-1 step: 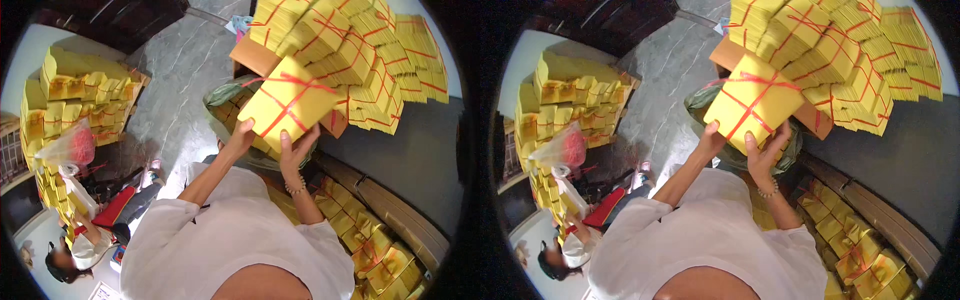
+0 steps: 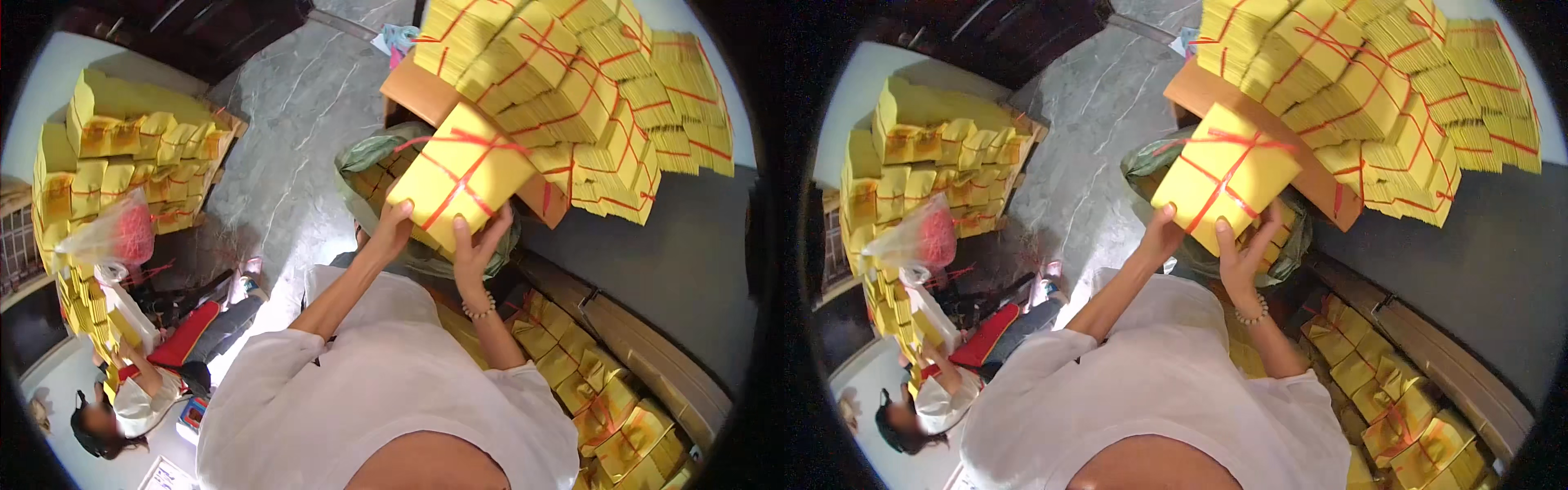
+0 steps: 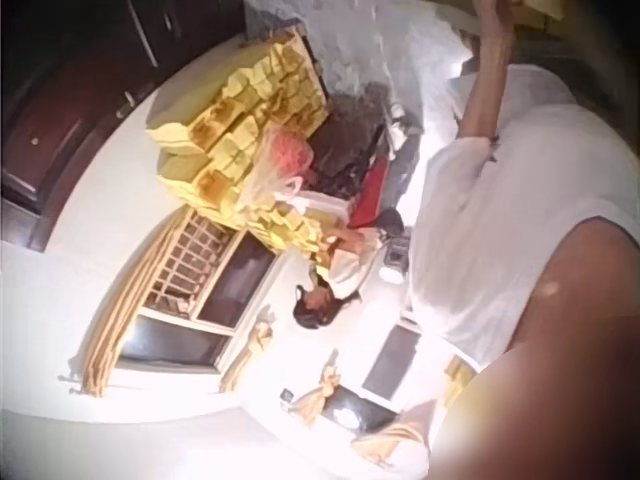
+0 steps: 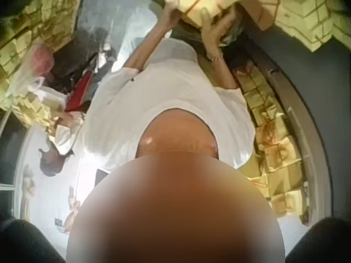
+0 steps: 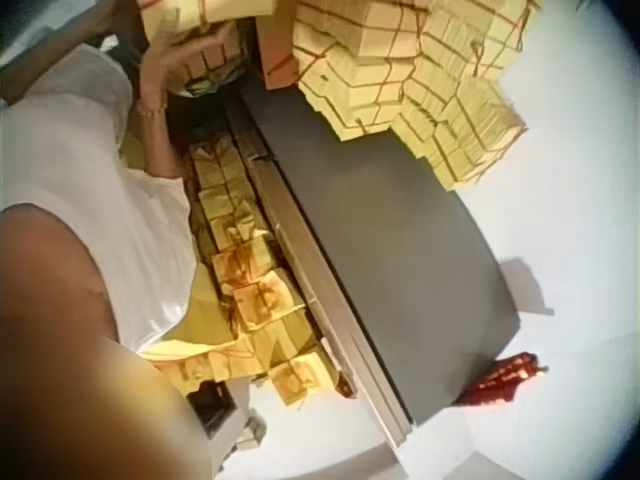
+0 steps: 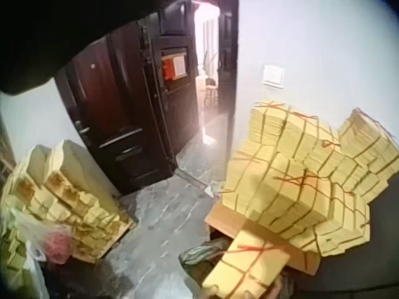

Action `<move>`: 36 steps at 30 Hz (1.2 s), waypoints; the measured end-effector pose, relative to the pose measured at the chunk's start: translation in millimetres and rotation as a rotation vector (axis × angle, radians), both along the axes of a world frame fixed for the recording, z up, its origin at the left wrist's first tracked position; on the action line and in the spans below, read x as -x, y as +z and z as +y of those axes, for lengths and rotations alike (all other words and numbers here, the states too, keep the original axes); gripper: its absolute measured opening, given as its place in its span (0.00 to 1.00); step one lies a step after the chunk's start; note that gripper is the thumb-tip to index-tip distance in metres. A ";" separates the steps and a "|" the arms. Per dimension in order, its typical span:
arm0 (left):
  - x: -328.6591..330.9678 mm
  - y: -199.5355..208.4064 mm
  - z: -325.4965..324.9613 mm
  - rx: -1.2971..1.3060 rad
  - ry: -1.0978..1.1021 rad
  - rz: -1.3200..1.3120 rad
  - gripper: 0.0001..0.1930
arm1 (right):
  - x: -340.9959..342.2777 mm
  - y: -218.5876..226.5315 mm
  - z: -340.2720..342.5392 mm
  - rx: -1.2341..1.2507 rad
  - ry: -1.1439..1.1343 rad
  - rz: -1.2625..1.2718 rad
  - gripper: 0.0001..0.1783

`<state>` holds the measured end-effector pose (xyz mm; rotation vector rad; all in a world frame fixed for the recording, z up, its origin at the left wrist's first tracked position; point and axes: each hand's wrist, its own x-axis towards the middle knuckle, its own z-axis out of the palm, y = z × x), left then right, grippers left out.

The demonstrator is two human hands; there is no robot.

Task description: Packing stacks of yellow paper into a large woven bag.

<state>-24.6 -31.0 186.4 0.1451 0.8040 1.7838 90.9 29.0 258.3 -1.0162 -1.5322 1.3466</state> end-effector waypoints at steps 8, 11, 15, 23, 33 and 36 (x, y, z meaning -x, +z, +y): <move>4.8 -85.4 -59.1 0.724 0.163 0.103 0.41 | 9.6 -129.9 -28.9 0.624 0.126 -0.035 0.32; 18.9 -122.2 -58.8 1.067 0.259 0.399 0.47 | 17.1 -158.3 -23.0 0.966 0.175 -0.023 0.31; 39.9 -98.8 -19.2 1.298 -0.014 0.831 0.56 | 5.0 -228.7 -12.6 1.088 0.143 -0.118 0.32; 55.6 -93.5 35.7 1.266 -0.071 1.411 0.56 | 49.2 -250.5 16.3 1.100 0.207 -0.338 0.20; 56.1 -142.4 79.2 1.110 -0.471 1.673 0.56 | 30.6 -308.5 27.3 1.327 0.118 -0.145 0.13; 60.8 -168.3 84.7 1.081 -0.431 1.748 0.56 | 44.4 -299.4 34.1 1.224 0.064 -0.191 0.15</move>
